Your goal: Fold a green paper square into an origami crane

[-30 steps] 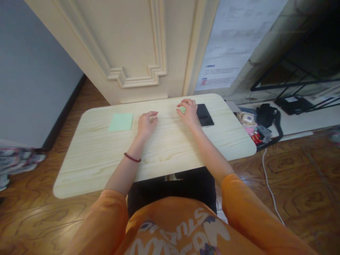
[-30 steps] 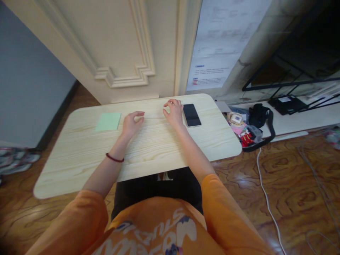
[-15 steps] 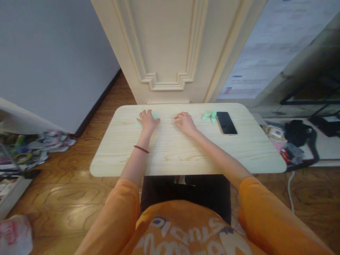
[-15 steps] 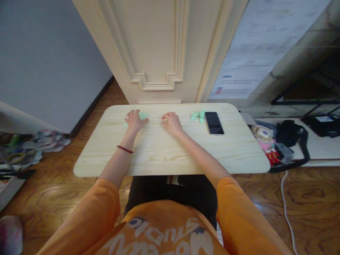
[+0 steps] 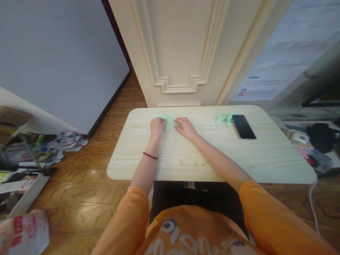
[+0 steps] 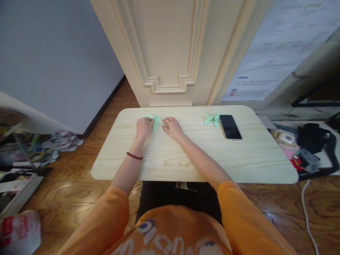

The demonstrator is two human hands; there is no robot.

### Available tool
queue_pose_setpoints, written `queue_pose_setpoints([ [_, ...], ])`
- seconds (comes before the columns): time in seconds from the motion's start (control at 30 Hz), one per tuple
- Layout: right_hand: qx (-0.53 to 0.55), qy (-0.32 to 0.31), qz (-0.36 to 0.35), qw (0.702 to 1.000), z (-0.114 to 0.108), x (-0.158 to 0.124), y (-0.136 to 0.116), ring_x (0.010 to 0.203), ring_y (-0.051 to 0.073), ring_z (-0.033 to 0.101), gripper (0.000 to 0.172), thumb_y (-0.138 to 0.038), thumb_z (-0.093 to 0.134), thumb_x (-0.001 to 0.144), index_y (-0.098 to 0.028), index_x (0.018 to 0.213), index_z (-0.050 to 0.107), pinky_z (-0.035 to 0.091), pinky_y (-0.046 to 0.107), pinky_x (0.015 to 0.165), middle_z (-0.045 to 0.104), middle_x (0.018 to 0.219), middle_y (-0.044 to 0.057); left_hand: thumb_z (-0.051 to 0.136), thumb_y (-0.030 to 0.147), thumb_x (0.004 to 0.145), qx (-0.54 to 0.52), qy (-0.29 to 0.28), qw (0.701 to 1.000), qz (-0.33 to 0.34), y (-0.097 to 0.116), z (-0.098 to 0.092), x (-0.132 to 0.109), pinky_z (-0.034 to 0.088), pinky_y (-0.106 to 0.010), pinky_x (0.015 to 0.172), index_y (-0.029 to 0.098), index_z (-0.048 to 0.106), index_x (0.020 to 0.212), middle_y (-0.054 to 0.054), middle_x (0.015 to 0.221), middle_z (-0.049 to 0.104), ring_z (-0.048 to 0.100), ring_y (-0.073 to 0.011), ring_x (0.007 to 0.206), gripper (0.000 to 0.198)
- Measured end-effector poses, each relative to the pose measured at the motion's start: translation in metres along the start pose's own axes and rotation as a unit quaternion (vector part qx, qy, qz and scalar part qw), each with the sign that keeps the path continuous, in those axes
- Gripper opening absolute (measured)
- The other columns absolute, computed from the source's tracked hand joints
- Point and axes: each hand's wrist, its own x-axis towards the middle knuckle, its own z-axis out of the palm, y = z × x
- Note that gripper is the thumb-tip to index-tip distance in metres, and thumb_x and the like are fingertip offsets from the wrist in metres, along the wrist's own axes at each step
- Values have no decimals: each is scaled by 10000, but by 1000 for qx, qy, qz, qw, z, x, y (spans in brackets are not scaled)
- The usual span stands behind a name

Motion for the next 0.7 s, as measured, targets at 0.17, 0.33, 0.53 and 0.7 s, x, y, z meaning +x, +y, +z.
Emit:
queue_pose_setpoints([
  [0.17, 39, 22, 8, 999, -1, -2, 7, 1105, 281, 563, 257, -184, 621, 785, -161, 1031, 691, 412, 465, 1021, 673, 1131, 131, 570, 248, 827, -75, 44, 996, -26, -5, -6, 1, 450, -343, 792, 121, 753, 824, -165, 902, 749, 686, -289, 888, 223],
  [0.33, 76, 40, 33, 996, -3, -2, 4, 1089, 277, 588, 218, -182, 652, 757, -167, 968, 705, 418, 461, 1020, 695, 1094, 120, 587, 243, 812, -168, 131, 976, -40, -7, -15, 2, 448, -313, 756, 145, 703, 722, -109, 797, 736, 676, -233, 783, 176],
  [0.53, 318, 87, 175, 928, -10, 9, 2, 961, 241, 648, 284, -341, 701, 724, -168, 949, 706, 470, 409, 947, 727, 1018, 96, 637, 323, 814, -369, 181, 912, 12, 10, -13, 3, 449, -242, 686, 169, 653, 706, -31, 719, 691, 617, -151, 701, 189],
  [0.7, 546, 56, 227, 805, -38, 6, 8, 990, 225, 655, 419, -439, 789, 612, -199, 948, 714, 493, 361, 898, 748, 1023, 50, 680, 385, 774, -541, 65, 836, -65, 45, 20, 11, 421, -226, 580, 149, 673, 703, 1, 611, 622, 543, -111, 581, 247],
])
